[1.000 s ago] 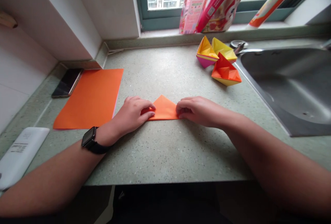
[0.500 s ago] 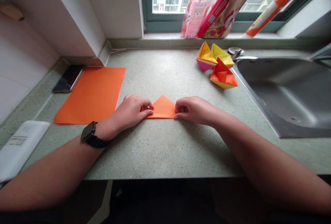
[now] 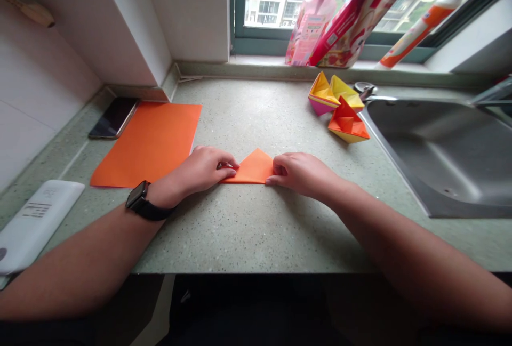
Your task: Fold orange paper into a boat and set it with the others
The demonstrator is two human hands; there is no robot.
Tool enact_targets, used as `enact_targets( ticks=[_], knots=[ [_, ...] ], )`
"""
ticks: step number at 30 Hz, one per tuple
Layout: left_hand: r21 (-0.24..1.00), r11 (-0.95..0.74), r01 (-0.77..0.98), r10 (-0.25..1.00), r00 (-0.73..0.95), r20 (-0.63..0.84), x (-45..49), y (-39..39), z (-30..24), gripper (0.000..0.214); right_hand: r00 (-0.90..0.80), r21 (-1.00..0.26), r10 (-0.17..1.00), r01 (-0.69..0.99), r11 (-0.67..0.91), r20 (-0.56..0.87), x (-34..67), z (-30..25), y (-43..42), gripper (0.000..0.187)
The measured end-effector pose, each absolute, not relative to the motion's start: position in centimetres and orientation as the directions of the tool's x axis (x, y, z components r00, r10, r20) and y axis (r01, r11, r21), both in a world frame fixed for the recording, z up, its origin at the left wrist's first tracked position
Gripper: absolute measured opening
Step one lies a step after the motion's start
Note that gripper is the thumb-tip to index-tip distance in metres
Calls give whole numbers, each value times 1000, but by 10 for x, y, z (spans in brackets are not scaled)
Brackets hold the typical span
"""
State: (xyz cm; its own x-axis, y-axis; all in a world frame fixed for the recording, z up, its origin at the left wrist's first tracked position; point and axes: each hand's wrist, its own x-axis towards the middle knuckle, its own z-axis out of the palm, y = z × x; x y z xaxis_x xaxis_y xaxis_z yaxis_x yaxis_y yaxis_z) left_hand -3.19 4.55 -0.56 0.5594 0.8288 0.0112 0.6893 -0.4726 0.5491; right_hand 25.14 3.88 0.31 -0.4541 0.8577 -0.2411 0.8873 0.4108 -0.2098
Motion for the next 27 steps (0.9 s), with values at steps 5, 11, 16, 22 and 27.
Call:
enact_targets(
  ticks=[5,11,16,22,27],
  knots=[
    [590,-418,690,838,544,-43,-38,46,-4,21,-592,-376,762,790,483,-264,247,7,47,5],
    [600,-378,705,853,517,-71,-41,46,-2,26,-521,-352,784,842,408,-338,239,6,58,19],
    [594,-376,711,858,510,-67,-39,45,-1,25,-486,-206,815,873,441,-316,227,5,54,33],
    [598,-375,708,857,511,-68,-39,44,2,25,-462,-100,843,886,453,-277,215,5,43,49],
    [601,-372,707,857,510,-69,-39,44,1,25,-386,-28,874,918,396,-296,205,8,37,59]
  ],
)
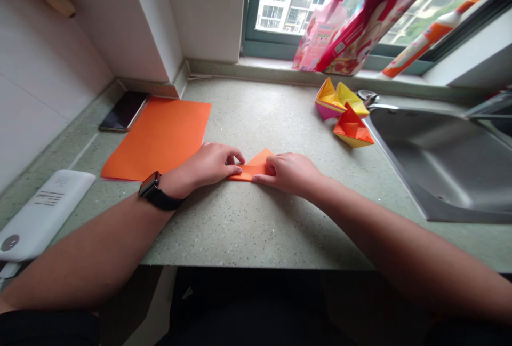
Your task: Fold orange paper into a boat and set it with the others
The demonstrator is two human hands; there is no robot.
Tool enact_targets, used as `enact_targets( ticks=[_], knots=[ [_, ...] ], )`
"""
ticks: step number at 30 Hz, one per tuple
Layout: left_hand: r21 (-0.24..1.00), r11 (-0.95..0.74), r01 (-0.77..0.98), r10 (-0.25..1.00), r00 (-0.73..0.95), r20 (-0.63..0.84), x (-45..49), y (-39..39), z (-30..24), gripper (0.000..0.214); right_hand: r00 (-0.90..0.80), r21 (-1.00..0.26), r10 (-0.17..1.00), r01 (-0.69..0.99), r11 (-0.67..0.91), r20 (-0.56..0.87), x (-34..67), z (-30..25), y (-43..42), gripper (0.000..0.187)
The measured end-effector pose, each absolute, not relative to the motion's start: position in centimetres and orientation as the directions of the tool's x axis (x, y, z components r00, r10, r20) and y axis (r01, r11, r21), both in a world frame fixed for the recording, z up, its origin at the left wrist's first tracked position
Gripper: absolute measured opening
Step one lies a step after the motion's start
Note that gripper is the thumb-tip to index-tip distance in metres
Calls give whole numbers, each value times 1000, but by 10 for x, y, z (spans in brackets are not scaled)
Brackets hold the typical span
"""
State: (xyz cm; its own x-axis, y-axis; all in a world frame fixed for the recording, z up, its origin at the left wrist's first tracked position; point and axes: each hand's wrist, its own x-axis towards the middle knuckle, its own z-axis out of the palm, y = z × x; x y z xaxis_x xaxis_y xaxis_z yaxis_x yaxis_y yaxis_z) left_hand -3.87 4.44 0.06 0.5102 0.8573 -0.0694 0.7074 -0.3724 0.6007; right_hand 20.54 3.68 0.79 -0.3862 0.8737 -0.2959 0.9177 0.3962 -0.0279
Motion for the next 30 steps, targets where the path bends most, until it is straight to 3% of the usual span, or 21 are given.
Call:
enact_targets(
  ticks=[4,9,12,19,30],
  knots=[
    [602,-351,717,861,500,-94,-38,45,1,26,-410,-43,864,908,417,-293,201,7,41,53],
    [605,-319,729,864,487,-131,-36,44,4,27,-611,-295,774,780,552,-167,200,-5,49,17],
    [613,-295,733,867,475,-150,-35,43,6,28,-589,-352,795,782,515,-144,197,-11,51,23],
    [624,-284,728,863,477,-165,-37,44,8,30,-540,-239,827,833,499,-155,184,-10,49,53],
    [610,-288,738,874,463,-148,-43,48,7,30,-412,-78,883,911,405,-226,164,-2,39,66]
  ],
)
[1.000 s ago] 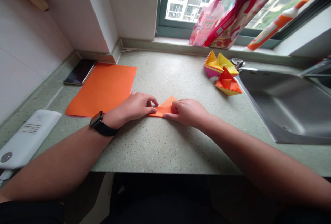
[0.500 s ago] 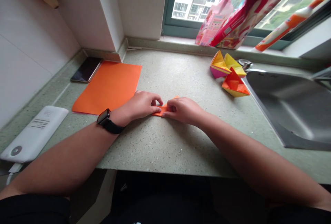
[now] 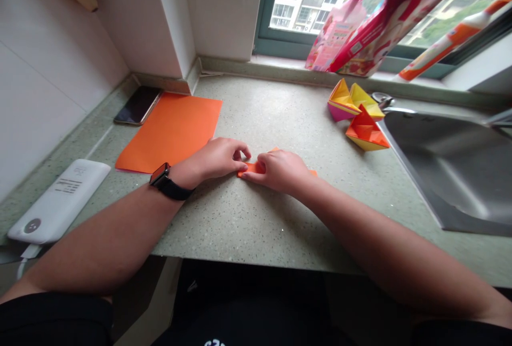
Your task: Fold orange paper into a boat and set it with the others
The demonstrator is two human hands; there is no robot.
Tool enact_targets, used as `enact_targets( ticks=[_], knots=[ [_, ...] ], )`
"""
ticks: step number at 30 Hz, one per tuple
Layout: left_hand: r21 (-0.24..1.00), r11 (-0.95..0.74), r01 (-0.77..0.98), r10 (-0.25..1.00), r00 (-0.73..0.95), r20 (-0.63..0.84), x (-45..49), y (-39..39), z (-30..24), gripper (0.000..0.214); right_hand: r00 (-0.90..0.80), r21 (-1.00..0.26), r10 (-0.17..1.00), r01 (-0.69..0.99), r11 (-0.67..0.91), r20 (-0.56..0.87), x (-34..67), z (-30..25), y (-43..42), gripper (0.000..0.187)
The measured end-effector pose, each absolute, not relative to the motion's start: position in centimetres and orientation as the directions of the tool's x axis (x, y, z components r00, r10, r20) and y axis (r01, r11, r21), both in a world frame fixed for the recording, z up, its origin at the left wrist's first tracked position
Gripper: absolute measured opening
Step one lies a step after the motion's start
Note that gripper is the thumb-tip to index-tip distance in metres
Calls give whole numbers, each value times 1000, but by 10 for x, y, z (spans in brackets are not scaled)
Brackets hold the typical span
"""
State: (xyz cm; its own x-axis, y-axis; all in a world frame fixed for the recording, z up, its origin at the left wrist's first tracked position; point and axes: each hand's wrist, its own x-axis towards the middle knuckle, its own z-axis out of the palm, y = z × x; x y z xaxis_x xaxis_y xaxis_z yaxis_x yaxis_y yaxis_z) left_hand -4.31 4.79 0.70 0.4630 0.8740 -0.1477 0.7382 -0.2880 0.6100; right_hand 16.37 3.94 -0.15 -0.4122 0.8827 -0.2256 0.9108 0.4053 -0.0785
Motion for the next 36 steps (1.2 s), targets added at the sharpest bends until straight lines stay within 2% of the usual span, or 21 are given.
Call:
enact_targets(
  ticks=[10,14,20,23,27,29,32,34,36],
  knots=[
    [606,-309,733,871,474,-128,-46,49,4,31,-318,-45,903,947,318,-289,147,2,38,72],
    [597,-292,747,874,462,-150,-45,46,8,30,-399,-194,884,913,358,-245,164,0,41,59],
    [576,-279,769,881,443,-165,-43,43,12,30,-596,-438,785,758,483,-168,207,-9,49,17],
    [577,-287,764,882,446,-152,-44,42,12,31,-635,-523,767,688,503,-97,216,-16,50,11],
    [550,-312,775,879,455,-142,-47,42,12,30,-639,-532,769,650,543,3,218,-22,46,9],
    [498,-351,793,886,454,-98,-46,40,11,28,-639,-507,769,657,558,20,218,-22,44,8],
    [388,-489,781,862,500,80,-42,34,10,24,-652,-502,758,647,574,26,225,-20,41,19],
    [336,-611,717,787,597,157,-37,29,7,26,-687,-533,727,605,591,26,232,-17,41,28],
    [311,-718,623,685,712,156,-31,23,3,31,-721,-563,692,561,607,27,239,-16,42,31]
  ],
)
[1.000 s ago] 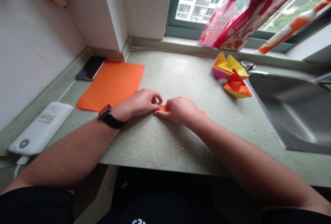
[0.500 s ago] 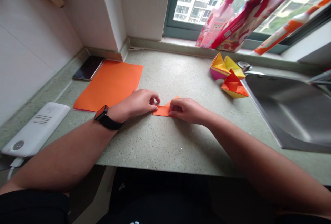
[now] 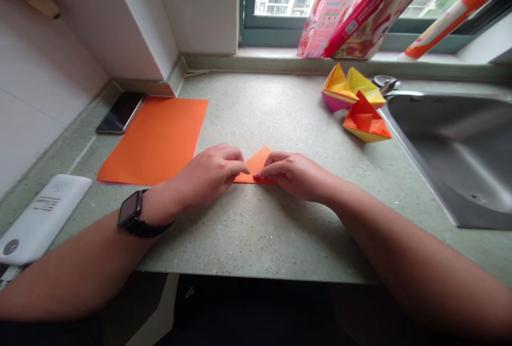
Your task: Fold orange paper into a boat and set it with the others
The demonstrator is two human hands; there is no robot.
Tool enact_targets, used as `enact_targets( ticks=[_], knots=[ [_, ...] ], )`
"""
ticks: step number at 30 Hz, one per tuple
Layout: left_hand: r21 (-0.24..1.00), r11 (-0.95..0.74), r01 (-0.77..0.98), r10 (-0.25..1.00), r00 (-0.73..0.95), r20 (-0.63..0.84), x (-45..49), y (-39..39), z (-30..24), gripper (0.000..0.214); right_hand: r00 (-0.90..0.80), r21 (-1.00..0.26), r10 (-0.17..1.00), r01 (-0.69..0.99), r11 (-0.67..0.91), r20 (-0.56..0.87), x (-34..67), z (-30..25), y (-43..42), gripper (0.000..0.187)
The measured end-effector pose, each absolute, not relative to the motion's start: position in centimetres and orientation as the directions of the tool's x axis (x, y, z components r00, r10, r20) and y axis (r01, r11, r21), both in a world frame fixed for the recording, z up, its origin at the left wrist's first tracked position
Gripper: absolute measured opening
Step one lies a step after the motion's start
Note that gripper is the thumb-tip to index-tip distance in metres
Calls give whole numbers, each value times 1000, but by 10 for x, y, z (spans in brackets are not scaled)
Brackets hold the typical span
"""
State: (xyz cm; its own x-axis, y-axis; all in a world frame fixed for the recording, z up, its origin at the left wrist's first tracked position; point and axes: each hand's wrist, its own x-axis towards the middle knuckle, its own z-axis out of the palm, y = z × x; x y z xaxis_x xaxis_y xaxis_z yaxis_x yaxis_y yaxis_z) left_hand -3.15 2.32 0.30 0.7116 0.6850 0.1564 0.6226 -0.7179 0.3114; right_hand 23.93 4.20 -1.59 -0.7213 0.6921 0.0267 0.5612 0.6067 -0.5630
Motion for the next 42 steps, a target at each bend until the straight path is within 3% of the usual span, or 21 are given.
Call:
enact_targets(
  ticks=[4,10,20,26,28,31,34,38,42],
  knots=[
    [274,-816,508,554,823,124,-26,19,-7,35,-736,-601,677,534,595,16,245,-13,47,28],
    [201,-835,512,535,842,75,-28,26,-8,34,-684,-576,725,628,524,-85,241,-6,47,18],
    [172,-702,691,686,721,-94,-51,25,10,47,-636,-535,751,702,469,-177,249,-1,51,25],
    [153,-618,771,761,635,-130,-74,24,16,37,-598,-495,775,746,446,-204,252,-2,53,37],
    [115,-607,786,782,617,-85,-73,26,22,34,-601,-496,768,748,441,-222,252,1,52,37],
    [114,-582,805,811,565,151,-59,24,24,36,-580,-495,778,763,416,-242,251,8,51,32],
    [228,-686,691,726,624,290,-37,17,13,39,-548,-498,795,781,377,-259,251,12,53,27],
    [288,-825,486,542,825,162,-17,10,-12,42,-559,-513,785,772,375,-266,252,12,56,20],
    [287,-817,499,537,841,68,-13,11,-22,48,-524,-437,805,816,380,-279,253,13,56,21]
  ],
)
